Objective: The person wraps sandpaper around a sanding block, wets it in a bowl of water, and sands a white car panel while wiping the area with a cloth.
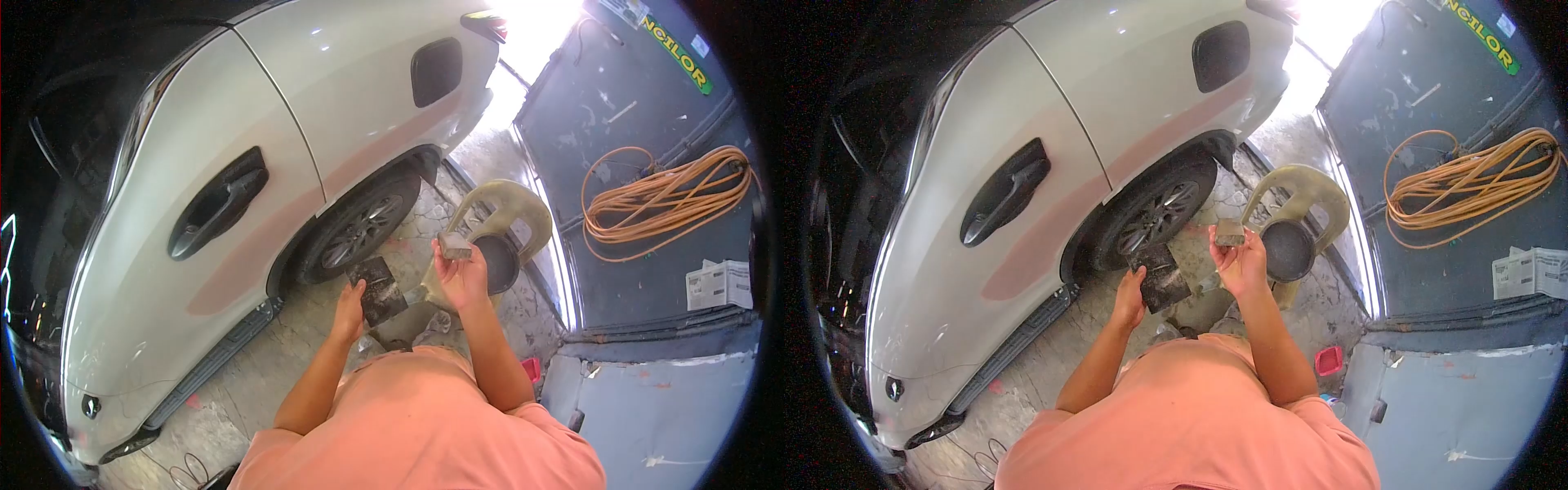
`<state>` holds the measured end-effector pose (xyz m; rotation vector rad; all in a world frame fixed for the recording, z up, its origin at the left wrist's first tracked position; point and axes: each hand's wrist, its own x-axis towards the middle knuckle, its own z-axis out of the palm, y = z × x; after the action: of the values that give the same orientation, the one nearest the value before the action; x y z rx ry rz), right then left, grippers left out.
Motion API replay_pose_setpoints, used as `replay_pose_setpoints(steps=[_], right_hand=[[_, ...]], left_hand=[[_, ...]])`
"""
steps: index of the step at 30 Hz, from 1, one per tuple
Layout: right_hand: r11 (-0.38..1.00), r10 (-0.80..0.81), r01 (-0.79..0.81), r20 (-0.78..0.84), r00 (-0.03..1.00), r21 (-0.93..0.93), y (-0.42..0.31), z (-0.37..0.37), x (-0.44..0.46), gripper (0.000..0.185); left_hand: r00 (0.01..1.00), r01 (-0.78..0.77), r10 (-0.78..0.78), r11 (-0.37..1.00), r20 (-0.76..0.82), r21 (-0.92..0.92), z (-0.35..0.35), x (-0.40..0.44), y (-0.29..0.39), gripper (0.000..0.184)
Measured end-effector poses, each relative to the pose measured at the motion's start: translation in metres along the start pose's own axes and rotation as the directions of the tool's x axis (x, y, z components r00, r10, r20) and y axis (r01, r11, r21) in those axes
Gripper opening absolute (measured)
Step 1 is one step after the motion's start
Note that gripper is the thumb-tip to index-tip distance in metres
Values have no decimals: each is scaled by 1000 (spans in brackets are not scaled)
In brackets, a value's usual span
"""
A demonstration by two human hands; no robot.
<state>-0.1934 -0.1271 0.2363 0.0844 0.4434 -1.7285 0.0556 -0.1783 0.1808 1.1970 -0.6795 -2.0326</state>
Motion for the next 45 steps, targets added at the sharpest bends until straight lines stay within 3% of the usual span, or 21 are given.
replay_pose_setpoints(steps=[2, 9, 12, 14, 15, 18, 19, 20, 22, 24, 25, 29, 31, 35, 41, 45], right_hand=[[1000, 7, -7, 12, 1000, -7, 0, -2, 1, 46], [999, -21, 20, -29, 999, -30, 3, 5, 1, 45], [999, -7, 9, 38, 999, -47, 3, 1, 2, 43], [983, 12, -1, 58, 998, -182, 6, 15, -5, 41], [969, 22, -4, 67, 998, -247, 10, 20, -8, 41], [805, 0, -112, -189, 982, -583, 28, 15, -7, 43], [687, -88, -63, -169, 982, -724, 37, 19, -10, 47], [543, -169, -20, -133, 977, -839, 49, 24, -13, 51], [225, -252, 65, 7, 968, -972, 65, 27, -18, 60], [-95, -229, 169, 187, 955, -981, 75, 22, -19, 69], [-186, -229, 232, 272, 935, -955, 80, 18, -19, 75], [-339, -194, 297, 376, 906, -893, 84, 25, -24, 72], [-389, -186, 364, 459, 869, -846, 87, 26, -26, 69], [-370, -229, 371, 470, 852, -852, 92, 25, -28, 65], [-378, -225, 384, 486, 845, -842, 88, 25, -32, 63], [-423, -186, 385, 494, 849, -821, 85, 9, -25, 65]], left_hand=[[996, 23, -17, 998, -85, 63, 13, -13, 13, 59], [998, 16, -14, 999, -64, 43, 14, -18, 18, 65], [996, 15, -11, 999, -94, 42, 11, -16, 16, 64], [984, -6, 16, 998, -176, 57, -3, 4, -5, 61], [991, -3, 6, 1000, -136, 24, 2, -3, 3, 60], [999, 23, -24, 999, -20, -46, 18, -22, 28, 65], [999, 39, -38, 998, 12, -51, 16, -20, 28, 73], [998, 54, -52, 997, 44, -57, 15, -18, 27, 81], [994, 19, -10, 996, 106, -85, 11, -7, 18, 68], [992, 4, 9, 995, 123, -103, 11, -2, 14, 56], [994, 7, 5, 994, 109, -107, 14, -2, 14, 50], [998, 6, 2, 991, 62, -132, 13, 8, -1, 38], [989, -28, 46, 991, 138, -128, 21, -4, 6, 34], [970, -77, 111, 984, 217, -162, 27, -11, 10, 30], [967, -108, 143, 980, 209, -167, 28, -14, 5, 28], [967, -198, 201, 980, 155, -37, 36, -16, 2, 26]])
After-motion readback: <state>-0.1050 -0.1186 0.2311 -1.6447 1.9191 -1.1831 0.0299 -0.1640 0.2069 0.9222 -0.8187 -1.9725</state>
